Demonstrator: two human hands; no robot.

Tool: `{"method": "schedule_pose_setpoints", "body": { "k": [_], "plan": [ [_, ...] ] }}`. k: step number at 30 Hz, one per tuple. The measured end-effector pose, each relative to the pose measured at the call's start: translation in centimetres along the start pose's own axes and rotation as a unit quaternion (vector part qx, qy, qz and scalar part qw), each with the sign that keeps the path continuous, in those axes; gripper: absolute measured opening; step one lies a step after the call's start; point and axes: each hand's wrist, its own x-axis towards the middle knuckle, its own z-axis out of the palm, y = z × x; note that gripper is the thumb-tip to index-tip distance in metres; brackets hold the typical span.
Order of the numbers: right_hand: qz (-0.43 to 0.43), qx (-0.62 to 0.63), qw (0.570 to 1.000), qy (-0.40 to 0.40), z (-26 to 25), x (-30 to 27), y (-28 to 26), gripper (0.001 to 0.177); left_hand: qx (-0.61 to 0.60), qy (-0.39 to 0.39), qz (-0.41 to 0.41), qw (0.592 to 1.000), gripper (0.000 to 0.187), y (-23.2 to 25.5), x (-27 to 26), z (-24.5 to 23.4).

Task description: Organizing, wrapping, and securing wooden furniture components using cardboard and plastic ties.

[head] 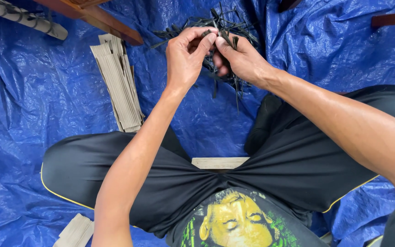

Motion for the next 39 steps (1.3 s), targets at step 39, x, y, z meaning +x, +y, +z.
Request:
{"method": "schedule_pose_setpoints", "body": {
  "k": [39],
  "plan": [
    [-0.061,-0.155,0.959,0.230,-0.1,1.3,1.5,0.037,0.019,0.027,-0.085,0.996,0.016,-3.7,0.3,-1.4]
  ]
}}
